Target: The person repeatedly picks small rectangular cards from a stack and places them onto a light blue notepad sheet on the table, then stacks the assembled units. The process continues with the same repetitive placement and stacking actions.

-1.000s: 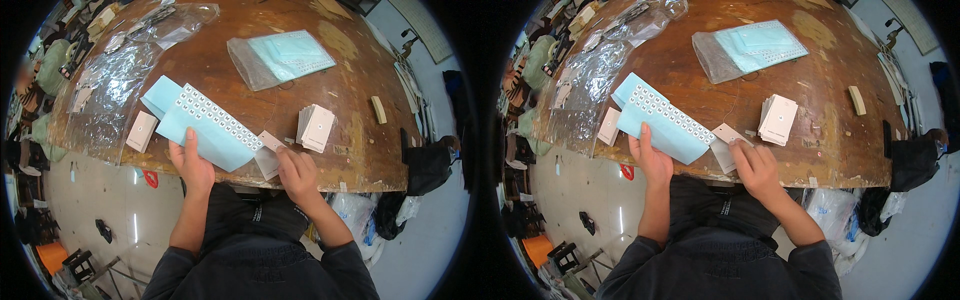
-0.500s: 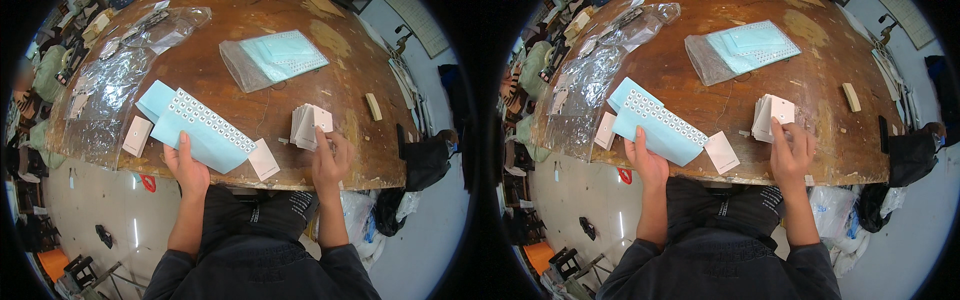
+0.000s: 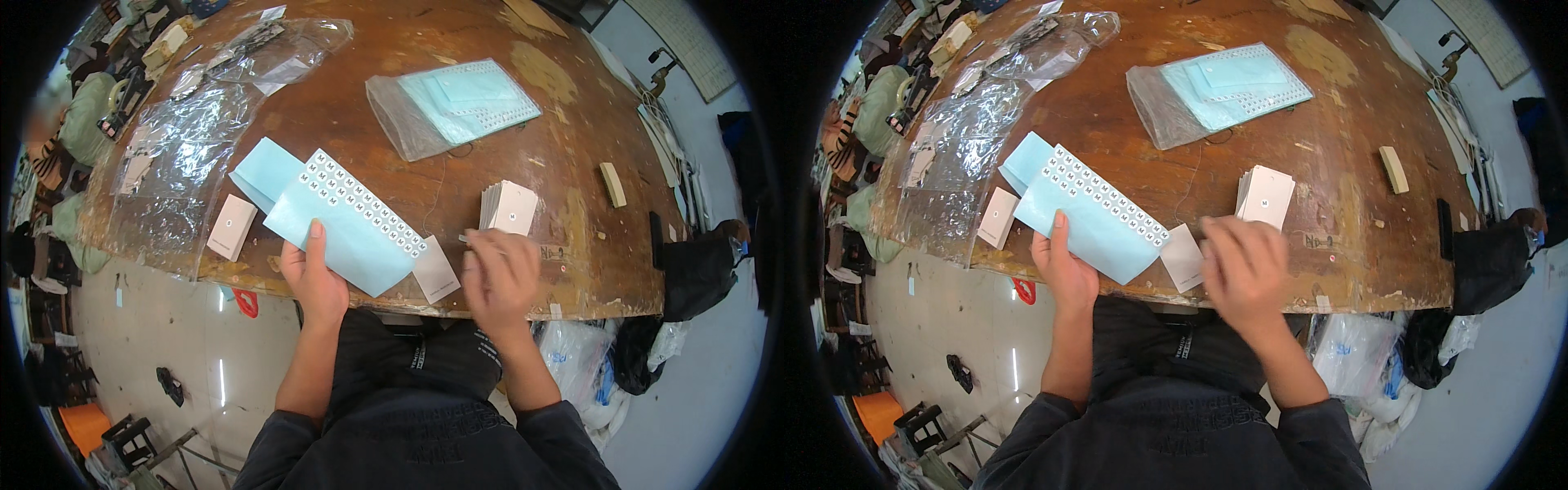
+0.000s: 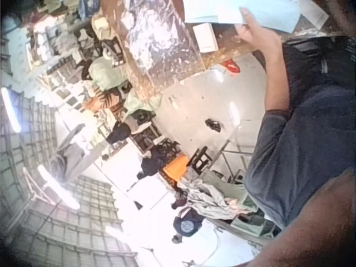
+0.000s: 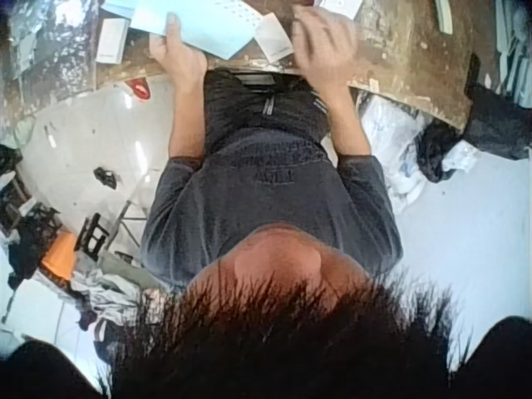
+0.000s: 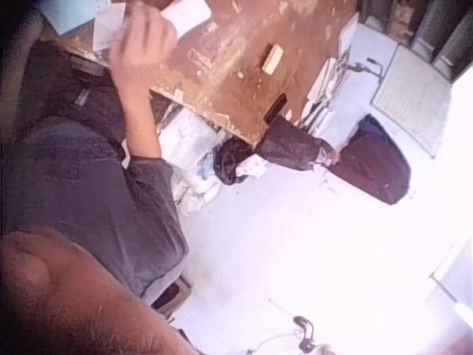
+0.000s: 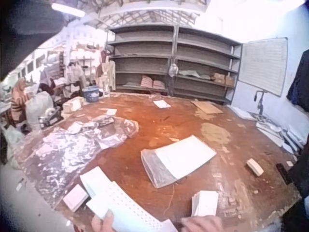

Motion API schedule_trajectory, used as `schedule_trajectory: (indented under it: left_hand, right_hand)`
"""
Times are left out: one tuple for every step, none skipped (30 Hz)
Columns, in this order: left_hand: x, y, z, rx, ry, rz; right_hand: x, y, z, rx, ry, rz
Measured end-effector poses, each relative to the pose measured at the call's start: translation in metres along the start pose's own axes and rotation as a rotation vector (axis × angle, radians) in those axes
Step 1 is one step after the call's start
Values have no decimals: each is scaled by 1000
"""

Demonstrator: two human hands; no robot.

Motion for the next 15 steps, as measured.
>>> schedule_trajectory:
  left_hand:
    - [1, 0, 1, 16, -2, -14]
    - [2, 0, 1, 20, -1, -15]
    - [2, -1, 1, 24, -3, -16]
    - [3, -2, 1, 23, -3, -24]
    - [4, -3, 1, 23, -6, -32]
    - [4, -4, 2, 25, -15, -38]
    - [3, -4, 3, 31, 17, -42]
    - [3, -5, 3, 39, 42, -44]
    - [2, -6, 3, 41, 74, -37]
    - [3, -7, 5, 64, 72, -54]
    - [2, -9, 5, 81, 76, -63]
    - [2, -9, 5, 91, 85, -69]
    - [0, -13, 5, 80, 52, -84]
    - [0, -14, 4, 76, 17, -101]
    - [-1, -15, 2, 57, -15, -107]
  right_hand:
    - [11, 6, -8, -17, 110, -4]
    - [21, 12, -17, -31, 225, -9]
    - [32, 18, -24, -30, 299, -1]
    - [44, 25, -30, -10, 373, -13]
    - [53, 33, -36, -26, 412, 16]
    - [63, 40, -40, -28, 446, 25]
    - [72, 47, -42, -15, 469, 12]
    - [76, 51, -44, -15, 479, 46]
    - [82, 55, -45, 1, 479, 56]
    - [84, 58, -46, 15, 474, 70]
    - [86, 58, -46, 39, 475, 66]
    - [88, 58, -46, 60, 471, 65]
    - [86, 55, -49, 79, 466, 71]
    - [88, 54, -48, 111, 480, 53]
    - [87, 54, -47, 127, 492, 49]
Point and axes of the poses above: each hand's wrist, its own y-axis towards the middle knuckle, its own x-axis out of the palm, z = x × y, the point moved 7 cm from there along y, towards the middle knuckle, and after that the axes turned 11 degrees about y, right-handed, at the moved point
